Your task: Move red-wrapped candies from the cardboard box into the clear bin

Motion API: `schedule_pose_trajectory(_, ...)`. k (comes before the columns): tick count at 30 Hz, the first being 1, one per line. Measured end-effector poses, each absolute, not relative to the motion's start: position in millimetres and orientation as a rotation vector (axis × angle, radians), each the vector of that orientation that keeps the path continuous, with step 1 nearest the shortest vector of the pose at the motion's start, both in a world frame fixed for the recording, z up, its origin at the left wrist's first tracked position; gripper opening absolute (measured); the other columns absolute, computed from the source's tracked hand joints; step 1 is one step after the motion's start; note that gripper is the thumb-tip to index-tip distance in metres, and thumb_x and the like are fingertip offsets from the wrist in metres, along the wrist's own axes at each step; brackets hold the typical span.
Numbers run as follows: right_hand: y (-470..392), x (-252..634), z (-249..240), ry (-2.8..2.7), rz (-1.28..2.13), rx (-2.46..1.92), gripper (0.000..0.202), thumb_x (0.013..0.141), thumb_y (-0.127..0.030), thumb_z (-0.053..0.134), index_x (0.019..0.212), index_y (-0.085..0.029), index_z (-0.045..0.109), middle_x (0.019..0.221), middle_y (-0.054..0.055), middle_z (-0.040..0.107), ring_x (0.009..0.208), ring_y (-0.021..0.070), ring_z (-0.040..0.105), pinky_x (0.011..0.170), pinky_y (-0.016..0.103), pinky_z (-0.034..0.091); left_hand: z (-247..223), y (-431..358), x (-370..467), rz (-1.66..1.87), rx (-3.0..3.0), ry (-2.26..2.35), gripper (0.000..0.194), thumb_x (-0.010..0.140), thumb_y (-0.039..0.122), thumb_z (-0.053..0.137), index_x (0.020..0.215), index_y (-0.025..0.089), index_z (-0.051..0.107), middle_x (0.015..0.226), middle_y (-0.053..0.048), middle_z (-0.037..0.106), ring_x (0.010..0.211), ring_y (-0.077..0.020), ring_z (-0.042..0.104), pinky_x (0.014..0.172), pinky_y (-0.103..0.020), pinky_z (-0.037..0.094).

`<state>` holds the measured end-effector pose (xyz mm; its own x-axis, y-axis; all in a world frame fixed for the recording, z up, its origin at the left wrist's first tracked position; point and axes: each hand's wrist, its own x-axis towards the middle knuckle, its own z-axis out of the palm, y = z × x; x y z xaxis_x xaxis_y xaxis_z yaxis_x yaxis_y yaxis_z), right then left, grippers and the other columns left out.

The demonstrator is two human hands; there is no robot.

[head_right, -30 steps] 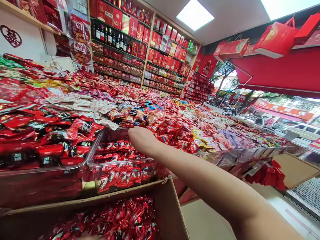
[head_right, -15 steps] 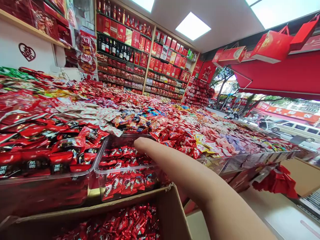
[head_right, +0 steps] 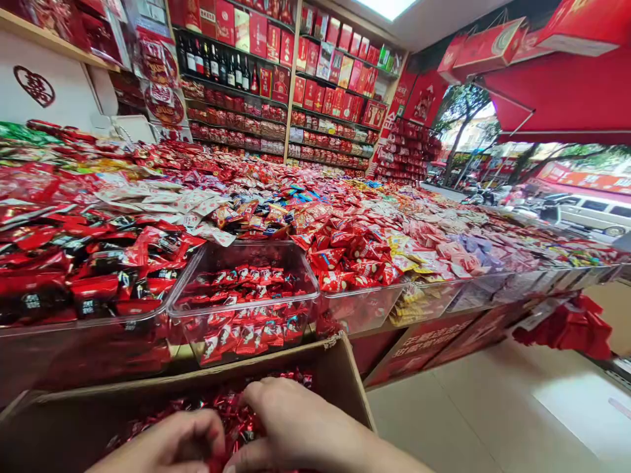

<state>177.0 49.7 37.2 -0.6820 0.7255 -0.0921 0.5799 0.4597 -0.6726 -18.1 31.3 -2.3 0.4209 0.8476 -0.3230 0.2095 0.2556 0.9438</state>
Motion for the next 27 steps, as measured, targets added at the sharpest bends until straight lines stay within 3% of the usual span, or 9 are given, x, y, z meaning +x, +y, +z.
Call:
schedule_pose_trajectory(3, 50, 177, 2, -2.135, 1.460, -1.149, 0.050, 0.059, -0.046, 0.068, 0.099, -0.019, 0.053, 0.079, 0.000, 0.059, 0.067, 0.0118, 0.053, 0.056, 0.019, 0.039, 10, 37, -8, 0.733, 1.185, 1.011, 0.007, 0.073, 0.014, 0.060, 0.076, 0.021, 0.058, 0.070, 0.005, 0.061, 0.072, -0.0132, 0.057, 0.065, -0.023, 0.045)
schedule_pose_trajectory(8, 53, 171, 0, -1.774, 1.674, -0.990, 0.035, 0.068, -0.039, 0.063, 0.091, -0.015, 0.053, 0.075, 0.000, 0.054, 0.066, 0.0091, 0.049, 0.061, 0.020, 0.040, 17, 36, 2, 0.889, 0.899, 1.046, 0.031, 0.070, 0.024, 0.063, 0.100, 0.024, 0.056, 0.091, 0.000, 0.065, 0.083, -0.0167, 0.058, 0.076, -0.027, 0.045)
schedule_pose_trajectory(10, 53, 172, 4, -1.771, 1.697, -0.940, 0.026, 0.073, -0.036, 0.059, 0.087, -0.014, 0.054, 0.074, -0.001, 0.053, 0.064, 0.0080, 0.048, 0.059, 0.020, 0.039, 17, 34, 2, 0.887, 0.858, 1.075, 0.036, 0.068, 0.021, 0.063, 0.103, 0.023, 0.057, 0.083, 0.001, 0.067, 0.074, -0.0149, 0.059, 0.071, -0.025, 0.046)
schedule_pose_trajectory(12, 53, 174, 6, -1.788, 1.713, -0.936, 0.024, 0.074, -0.035, 0.057, 0.083, -0.014, 0.054, 0.071, -0.002, 0.052, 0.060, 0.0067, 0.045, 0.055, 0.018, 0.037, 19, 33, 2, 0.848, 0.917, 1.127, 0.034, 0.067, 0.021, 0.063, 0.101, 0.022, 0.060, 0.070, 0.003, 0.066, 0.057, -0.0117, 0.055, 0.057, -0.020, 0.045)
schedule_pose_trajectory(15, 51, 175, 5, -1.870, 1.683, -0.964, 0.028, 0.068, -0.038, 0.063, 0.076, -0.013, 0.054, 0.062, -0.004, 0.047, 0.054, 0.0053, 0.040, 0.050, 0.017, 0.032, 22, 33, 5, 0.786, 1.035, 1.175, 0.023, 0.066, 0.029, 0.067, 0.088, 0.021, 0.065, 0.055, 0.005, 0.062, 0.041, -0.0074, 0.042, 0.040, -0.017, 0.033)
schedule_pose_trajectory(19, 51, 175, 7, -1.901, 1.639, -1.063, 0.036, 0.065, -0.047, 0.063, 0.075, -0.013, 0.057, 0.060, -0.004, 0.048, 0.053, 0.0061, 0.043, 0.048, 0.016, 0.033, 24, 32, 11, 0.891, 1.038, 1.254, 0.014, 0.064, 0.031, 0.069, 0.067, 0.018, 0.066, 0.047, 0.005, 0.059, 0.039, -0.0066, 0.039, 0.039, -0.016, 0.029)
schedule_pose_trajectory(27, 50, 177, 16, -1.888, 1.777, -0.930, 0.042, 0.080, -0.052, 0.042, 0.088, -0.015, 0.060, 0.070, 0.001, 0.055, 0.051, 0.0076, 0.052, 0.048, 0.018, 0.041, 20, 29, 13, 1.011, 1.060, 1.244, 0.022, 0.062, 0.035, 0.070, 0.076, 0.020, 0.065, 0.058, 0.004, 0.062, 0.040, -0.0084, 0.045, 0.037, -0.017, 0.033)
